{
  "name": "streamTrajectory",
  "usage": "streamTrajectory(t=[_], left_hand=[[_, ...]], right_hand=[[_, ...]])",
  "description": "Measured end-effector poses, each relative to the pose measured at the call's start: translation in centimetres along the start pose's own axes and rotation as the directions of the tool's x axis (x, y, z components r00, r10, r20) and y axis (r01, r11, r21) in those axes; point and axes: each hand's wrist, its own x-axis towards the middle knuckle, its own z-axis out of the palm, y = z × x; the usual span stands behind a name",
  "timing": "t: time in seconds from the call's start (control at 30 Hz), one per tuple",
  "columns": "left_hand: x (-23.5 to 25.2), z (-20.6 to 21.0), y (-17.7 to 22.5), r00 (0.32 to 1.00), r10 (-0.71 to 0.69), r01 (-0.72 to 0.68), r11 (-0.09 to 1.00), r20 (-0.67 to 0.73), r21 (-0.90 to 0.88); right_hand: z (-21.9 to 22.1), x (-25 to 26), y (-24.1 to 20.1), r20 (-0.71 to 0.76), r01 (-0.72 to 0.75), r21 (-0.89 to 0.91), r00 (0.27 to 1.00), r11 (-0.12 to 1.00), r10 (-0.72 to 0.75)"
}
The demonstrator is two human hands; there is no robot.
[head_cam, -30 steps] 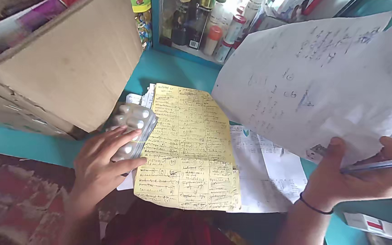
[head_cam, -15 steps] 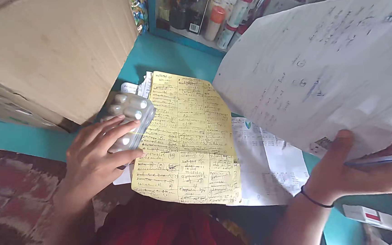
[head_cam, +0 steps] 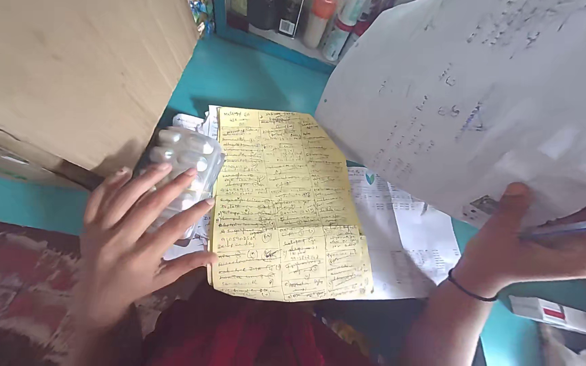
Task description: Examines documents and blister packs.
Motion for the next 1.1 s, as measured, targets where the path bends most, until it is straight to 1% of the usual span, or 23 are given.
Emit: streamTrajectory(t=[0.03,0.1,0.2,0.27,0.37,0.43,0.53,0.63,0.9,1.03,1.1], left_hand=[[-0.1,-0.1,0.8,0.999,0.010,-0.011,1.000,-0.032,-0.022],[-0.3,0.1,2.7,0.997,0.067,-0.071,0.989,-0.033,-0.130],[0.3,1.3,5.0,0.977,0.209,-0.190,0.939,0.036,-0.286],[0.4,2.3,5.7,0.965,0.251,-0.216,0.926,0.077,-0.309],[0.4,3.0,5.9,0.960,0.243,-0.201,0.944,0.139,-0.262],[0.0,3.4,5.6,0.960,0.233,-0.192,0.951,0.154,-0.244],[-0.6,3.7,5.1,0.964,0.209,-0.163,0.952,0.162,-0.259],[-1.2,3.8,4.7,0.969,0.191,-0.140,0.947,0.157,-0.290],[-2.1,4.9,4.1,0.983,0.173,-0.143,0.936,0.068,-0.321],[-2.3,5.3,4.0,0.985,0.167,-0.149,0.942,0.034,-0.299],[-2.5,5.4,4.0,0.987,0.162,-0.150,0.947,0.018,-0.284]], right_hand=[[0.0,0.0,0.0,-0.002,0.012,0.009,1.000,1.000,-0.012],[0.1,0.1,-0.1,-0.011,0.024,0.025,1.000,0.999,-0.024],[0.1,0.1,-0.1,-0.018,0.027,0.032,0.999,0.999,-0.026],[0.1,0.1,-0.2,-0.018,0.031,0.033,0.999,0.999,-0.030],[0.2,0.1,-0.1,-0.024,0.041,0.037,0.999,0.998,-0.041],[0.2,0.0,-0.1,-0.023,0.047,0.047,0.999,0.998,-0.046],[0.2,0.0,-0.1,-0.023,0.055,0.052,0.998,0.997,-0.054],[0.1,0.1,-0.3,-0.017,0.053,0.016,0.998,0.998,-0.053],[-0.1,-0.2,0.1,-0.043,-0.007,0.008,0.999,1.000,0.008],[-0.4,-0.5,0.4,-0.045,-0.020,-0.057,0.999,0.998,0.017],[-0.5,-0.5,0.4,-0.058,-0.050,-0.072,0.997,0.996,0.046]])
